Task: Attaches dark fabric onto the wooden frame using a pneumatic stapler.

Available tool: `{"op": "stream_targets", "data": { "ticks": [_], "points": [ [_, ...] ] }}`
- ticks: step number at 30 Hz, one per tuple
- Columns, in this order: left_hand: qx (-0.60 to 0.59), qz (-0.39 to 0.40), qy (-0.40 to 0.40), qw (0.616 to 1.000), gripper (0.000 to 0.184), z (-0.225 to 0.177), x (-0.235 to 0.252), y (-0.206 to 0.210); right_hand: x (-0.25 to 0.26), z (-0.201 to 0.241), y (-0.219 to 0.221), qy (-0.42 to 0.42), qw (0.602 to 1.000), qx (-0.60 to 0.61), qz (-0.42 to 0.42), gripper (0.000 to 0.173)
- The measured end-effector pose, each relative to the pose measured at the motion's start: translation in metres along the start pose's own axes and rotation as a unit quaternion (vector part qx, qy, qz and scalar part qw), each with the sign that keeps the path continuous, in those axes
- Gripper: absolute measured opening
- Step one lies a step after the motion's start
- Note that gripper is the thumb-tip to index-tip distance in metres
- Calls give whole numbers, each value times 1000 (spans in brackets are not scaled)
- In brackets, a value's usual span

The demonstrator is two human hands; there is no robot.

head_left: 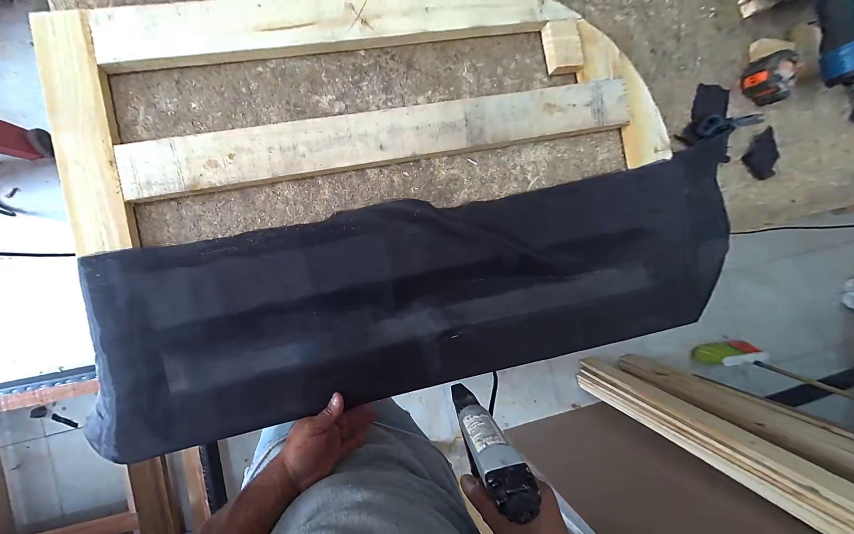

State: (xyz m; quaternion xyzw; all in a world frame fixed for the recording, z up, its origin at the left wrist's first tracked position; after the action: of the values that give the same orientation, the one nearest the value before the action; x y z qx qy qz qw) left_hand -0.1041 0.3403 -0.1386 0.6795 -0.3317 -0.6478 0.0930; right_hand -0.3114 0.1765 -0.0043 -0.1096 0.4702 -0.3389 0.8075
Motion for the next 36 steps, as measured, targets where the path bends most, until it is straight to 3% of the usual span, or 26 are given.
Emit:
{"op": "stream_targets", "data": {
  "ticks": [2,4,5,6,8,10,12,14,18,20,23,27,29,31,36],
  "points": [
    [236,36,-24,971,55,-5,-13,10,0,0,-2,-3,1000,-2,1,58],
    [465,74,-46,881,65,-21,-33,30,-2,-2,-5,-11,1000,4,-7,58],
    [525,79,-41,847,60,-34,-44,40,-2,-3,-7,-14,1000,9,-14,57],
    [552,69,-5,831,51,-54,-54,47,-3,-6,-8,-15,1000,12,-17,56],
    [528,9,117,841,34,-109,-72,50,-1,-11,-11,-10,1000,15,-22,56],
    [503,-105,229,826,24,-165,-90,28,1,-15,-12,-2,1000,17,-24,57],
    [533,-235,308,752,21,-217,-108,4,-1,-11,-11,-2,1000,19,-22,55],
    [595,-311,326,666,27,-261,-113,-6,1,-11,-10,-3,1000,16,-18,55],
    [715,-278,352,537,42,-307,-68,7,-3,-3,-4,-11,1000,12,-8,53],
    [752,-259,346,498,45,-316,-37,14,-4,4,-2,-10,1000,-6,-7,55],
    [771,-241,336,485,38,-325,-12,21,-7,16,1,-5,1000,-24,-8,58],
    [758,-212,297,541,22,-328,-2,27,-11,23,4,-2,1000,-13,-23,59],
    [758,-211,291,544,20,-330,0,31,-10,24,7,-4,1000,-13,-26,59],
    [766,-203,296,533,19,-331,1,36,-10,24,10,2,1000,-15,-22,60],
    [806,-183,329,457,23,-329,4,45,-9,28,14,14,1000,-11,-26,60]
  ]
}}
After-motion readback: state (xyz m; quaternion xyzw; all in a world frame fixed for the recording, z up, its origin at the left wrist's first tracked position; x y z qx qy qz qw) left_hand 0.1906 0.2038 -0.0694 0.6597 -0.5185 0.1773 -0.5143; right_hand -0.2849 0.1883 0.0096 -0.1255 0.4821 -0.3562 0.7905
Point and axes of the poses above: each hand's wrist, its own x-axis towards the middle knuckle, its own y-axis out of the palm, z = x × y, the point moved 10 cm from there along x, towards the middle knuckle, and after that the axes turned 2 degrees about z, right-handed, at the moved point
